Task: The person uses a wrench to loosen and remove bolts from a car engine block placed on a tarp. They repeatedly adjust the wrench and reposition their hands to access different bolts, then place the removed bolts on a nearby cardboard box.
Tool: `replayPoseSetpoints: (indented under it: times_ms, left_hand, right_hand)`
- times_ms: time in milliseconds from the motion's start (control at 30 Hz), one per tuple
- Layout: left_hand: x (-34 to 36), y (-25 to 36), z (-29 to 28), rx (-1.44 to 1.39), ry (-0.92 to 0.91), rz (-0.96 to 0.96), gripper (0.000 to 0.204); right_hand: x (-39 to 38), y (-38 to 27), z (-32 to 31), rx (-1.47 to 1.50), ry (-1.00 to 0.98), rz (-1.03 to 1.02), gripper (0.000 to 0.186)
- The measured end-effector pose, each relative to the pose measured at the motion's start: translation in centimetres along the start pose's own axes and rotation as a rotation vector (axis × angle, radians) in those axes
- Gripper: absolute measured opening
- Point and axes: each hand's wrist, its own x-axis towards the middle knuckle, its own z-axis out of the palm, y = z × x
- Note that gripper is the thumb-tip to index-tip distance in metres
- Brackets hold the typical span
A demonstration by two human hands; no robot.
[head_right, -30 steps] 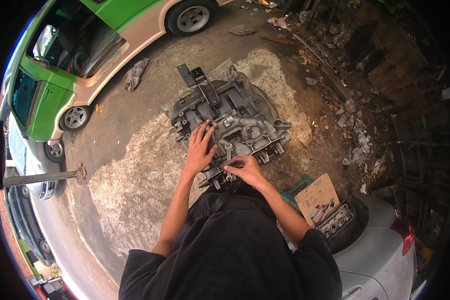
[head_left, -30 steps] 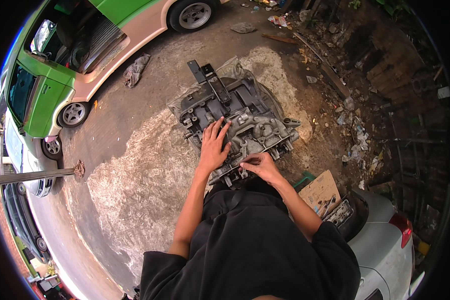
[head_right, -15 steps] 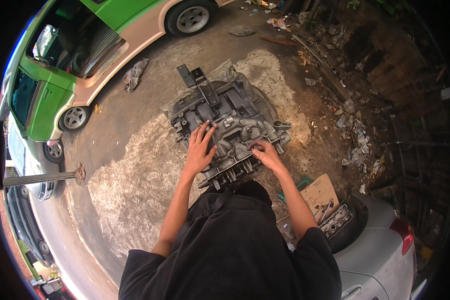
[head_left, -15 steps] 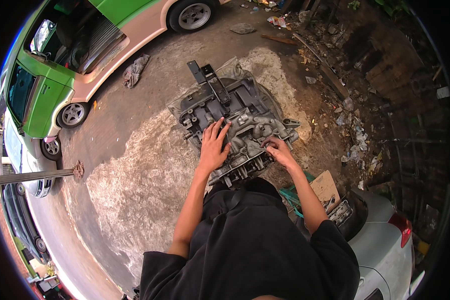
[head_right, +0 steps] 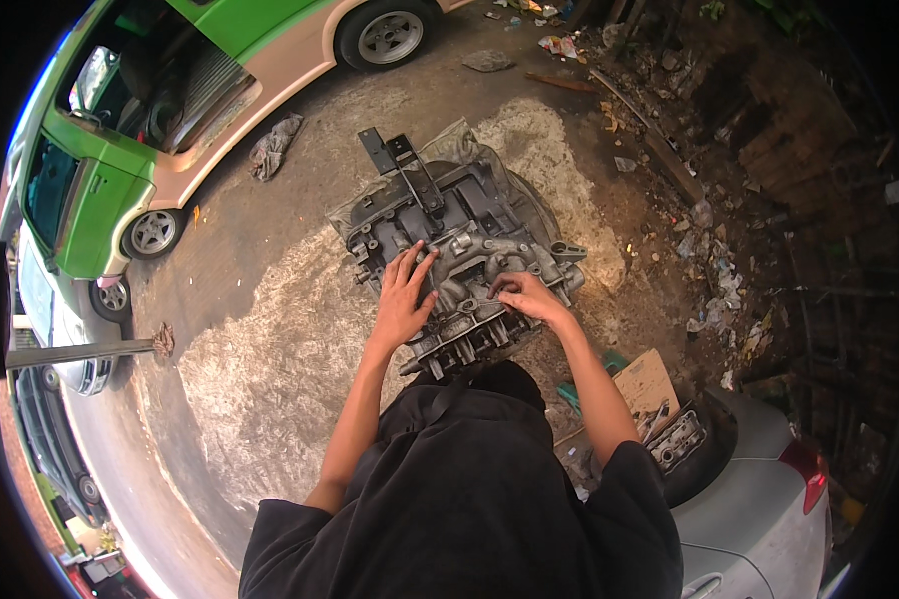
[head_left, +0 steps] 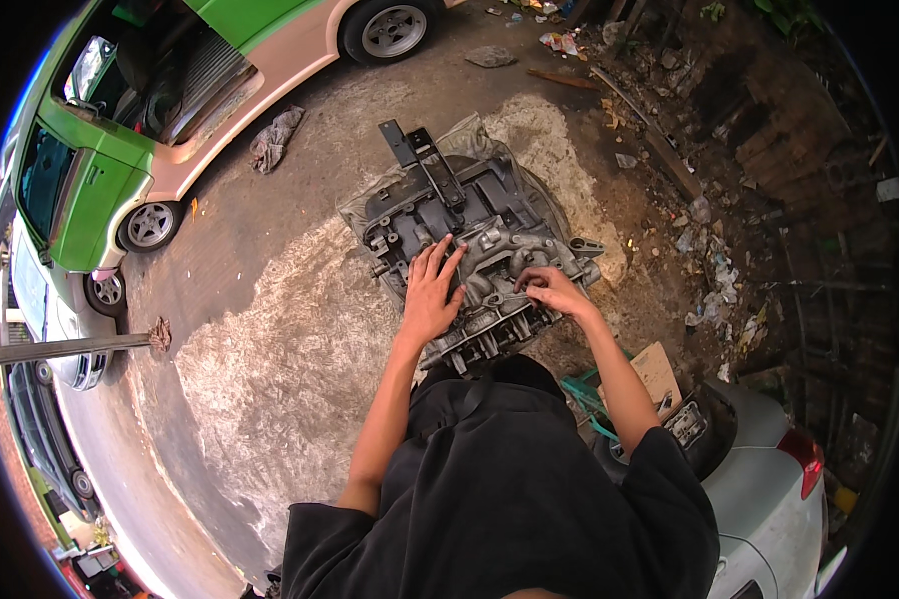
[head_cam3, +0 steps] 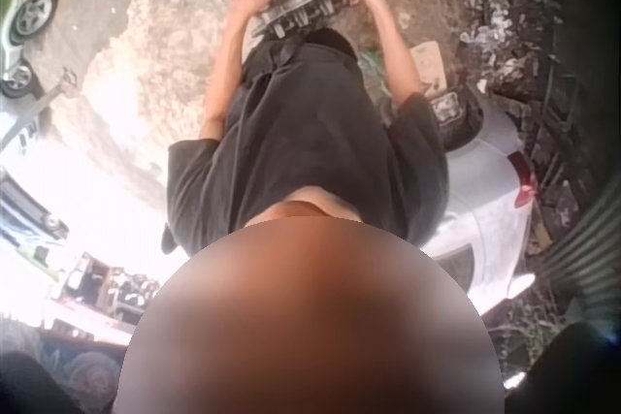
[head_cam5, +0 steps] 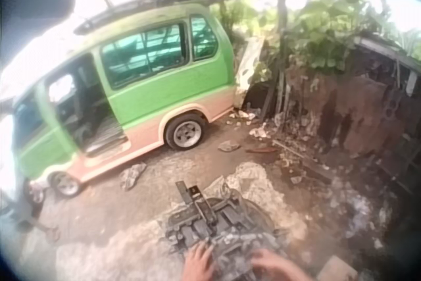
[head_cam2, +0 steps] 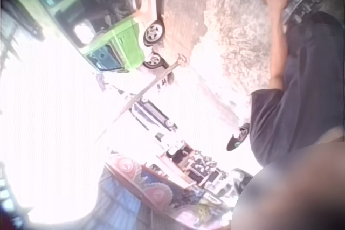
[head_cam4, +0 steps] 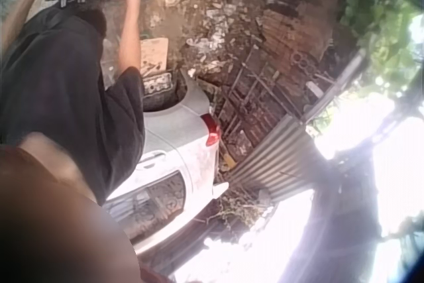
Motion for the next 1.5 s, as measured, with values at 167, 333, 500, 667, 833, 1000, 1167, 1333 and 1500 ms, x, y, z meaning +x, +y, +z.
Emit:
replayPoseSetpoints:
  times_ms: [167,333,500,667,833,1000,1167,1333,1500]
  left_hand:
    - [0.1,0.0,0.0,0.003,-0.002,-0.001,0.074]
    - [0.1,-0.1,0.2,0.003,0.000,-0.012,0.075]
    - [0.1,0.0,0.2,-0.001,0.011,-0.008,0.074]
    - [0.1,0.1,0.2,-0.002,0.022,-0.004,0.075]
    - [0.1,0.1,0.2,0.004,0.019,-0.005,0.074]
    - [0.0,0.1,0.1,0.024,0.014,-0.008,0.073]
    - [0.1,0.0,0.2,-0.007,0.014,-0.003,0.074]
    - [0.0,0.0,0.1,0.009,-0.004,-0.006,0.074]
    - [0.1,0.1,0.1,0.009,-0.002,-0.003,0.073]
  right_hand:
    - [1.3,-0.2,-1.1,0.042,-0.089,0.098,0.021]
    - [1.6,-1.0,-1.7,0.009,-0.130,0.109,0.025]
    - [1.7,-1.3,-2.1,0.069,-0.165,0.141,0.030]
    - [1.2,-1.1,-2.4,0.119,-0.183,0.168,0.030]
    - [-1.0,-1.0,-1.3,0.119,-0.181,0.160,0.030]
    - [-3.0,-1.0,1.4,0.199,-0.091,0.127,0.029]
    - [-3.4,-1.7,1.2,0.160,0.009,0.162,0.025]
    - [-2.2,-1.9,0.7,0.071,0.021,0.182,0.027]
    - [-1.1,-2.0,0.9,0.074,0.010,0.202,0.020]
